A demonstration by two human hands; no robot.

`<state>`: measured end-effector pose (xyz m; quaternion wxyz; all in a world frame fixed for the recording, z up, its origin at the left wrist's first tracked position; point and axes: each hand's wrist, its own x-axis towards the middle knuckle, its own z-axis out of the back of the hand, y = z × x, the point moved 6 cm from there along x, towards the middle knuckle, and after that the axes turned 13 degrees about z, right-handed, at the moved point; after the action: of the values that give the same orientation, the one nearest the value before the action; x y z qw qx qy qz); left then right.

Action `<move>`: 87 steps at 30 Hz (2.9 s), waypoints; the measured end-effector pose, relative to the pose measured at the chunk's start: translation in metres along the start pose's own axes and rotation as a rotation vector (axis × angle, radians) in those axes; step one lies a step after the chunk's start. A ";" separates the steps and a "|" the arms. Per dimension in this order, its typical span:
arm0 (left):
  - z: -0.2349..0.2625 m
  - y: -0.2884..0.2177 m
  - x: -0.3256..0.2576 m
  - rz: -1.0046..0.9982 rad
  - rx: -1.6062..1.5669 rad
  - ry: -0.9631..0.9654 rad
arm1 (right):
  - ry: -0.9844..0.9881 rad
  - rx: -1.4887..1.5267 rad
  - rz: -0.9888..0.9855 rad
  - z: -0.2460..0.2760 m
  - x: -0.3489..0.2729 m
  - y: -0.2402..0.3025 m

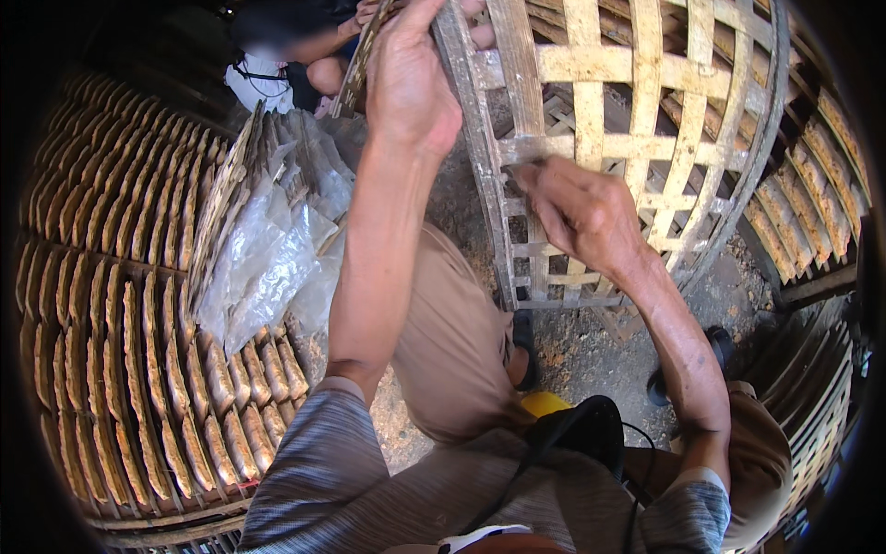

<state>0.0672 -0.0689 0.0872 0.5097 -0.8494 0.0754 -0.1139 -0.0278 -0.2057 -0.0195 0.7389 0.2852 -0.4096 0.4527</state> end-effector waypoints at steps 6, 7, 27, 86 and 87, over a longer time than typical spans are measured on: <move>0.004 0.001 0.006 -0.010 -0.054 0.042 | 0.110 0.028 -0.010 -0.013 -0.017 0.004; 0.007 0.002 0.008 0.003 -0.066 0.042 | 0.108 0.055 -0.035 -0.010 -0.017 0.008; 0.017 0.000 0.007 -0.086 -0.016 -0.002 | 0.106 0.233 -0.065 -0.022 -0.039 0.003; 0.009 0.006 -0.009 -0.042 0.127 0.011 | -0.232 0.056 -0.153 0.081 0.092 -0.028; 0.002 0.009 -0.011 -0.040 0.134 0.021 | -0.260 -0.010 -0.096 0.084 0.102 -0.032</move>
<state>0.0571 -0.0689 0.0771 0.5624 -0.8134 0.0561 -0.1375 -0.0021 -0.2417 0.1093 0.7017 0.3571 -0.4901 0.3740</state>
